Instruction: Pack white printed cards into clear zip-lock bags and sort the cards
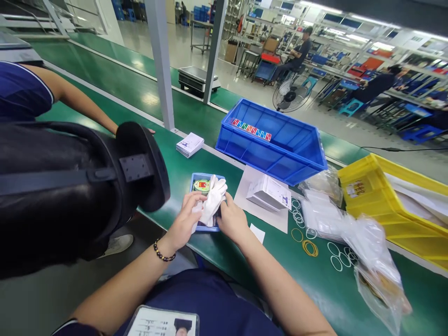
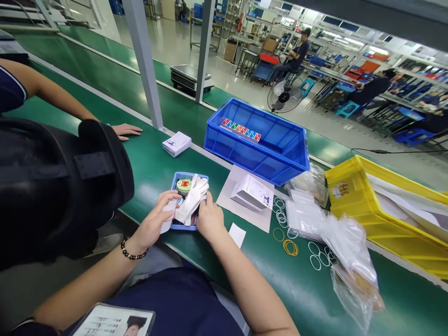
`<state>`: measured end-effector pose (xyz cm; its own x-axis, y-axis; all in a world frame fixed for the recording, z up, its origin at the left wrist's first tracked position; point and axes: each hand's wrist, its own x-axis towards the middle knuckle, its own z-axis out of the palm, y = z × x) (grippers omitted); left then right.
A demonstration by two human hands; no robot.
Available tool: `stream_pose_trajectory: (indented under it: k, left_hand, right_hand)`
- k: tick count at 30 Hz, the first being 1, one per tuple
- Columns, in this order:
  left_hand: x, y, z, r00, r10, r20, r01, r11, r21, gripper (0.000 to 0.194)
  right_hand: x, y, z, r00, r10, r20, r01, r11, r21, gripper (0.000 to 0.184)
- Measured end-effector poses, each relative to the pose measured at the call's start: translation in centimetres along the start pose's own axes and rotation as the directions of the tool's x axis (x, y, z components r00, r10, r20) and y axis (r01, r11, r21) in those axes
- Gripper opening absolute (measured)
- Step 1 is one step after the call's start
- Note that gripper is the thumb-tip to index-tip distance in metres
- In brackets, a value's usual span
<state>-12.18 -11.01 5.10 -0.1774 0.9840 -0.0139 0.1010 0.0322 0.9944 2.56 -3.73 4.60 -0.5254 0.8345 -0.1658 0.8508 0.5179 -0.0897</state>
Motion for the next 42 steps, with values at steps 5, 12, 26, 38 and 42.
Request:
stream_pose_trajectory:
  k: [5,12,26,38,42]
  left_hand:
    - [2.8,0.6,1.6,0.943,0.149,0.298,-0.270,0.865,0.423,0.050]
    - [4.6,0.2,2.4,0.946,-0.045,0.321,-0.199,0.702,0.684,0.047]
    - [4.5,0.0,6.2,0.985,-0.033,0.170,-0.117,0.599,0.792,0.055]
    - [3.5,-2.2,8.9,0.996,-0.068,0.059,-0.027,0.407,0.913,0.059]
    - [3.8,-2.5,8.7,0.993,-0.096,0.074,-0.035,0.355,0.934,0.079]
  right_hand:
    - [1.3,-0.6,0.3,0.999,0.023,0.035,-0.022,0.999,-0.030,0.045]
    - [0.3,0.6,0.5,0.978,0.085,-0.191,-0.083,0.996,0.020,0.026]
    - [-6.8,7.5,-1.7,0.538,0.665,-0.519,0.469,0.276,0.839,0.019]
    - [-12.2,6.5,0.7,0.539,0.782,-0.312,0.572,-0.067,0.818,0.033]
    - [-15.0,6.2,2.3,0.549,0.802,-0.237,0.568,-0.149,0.810,0.028]
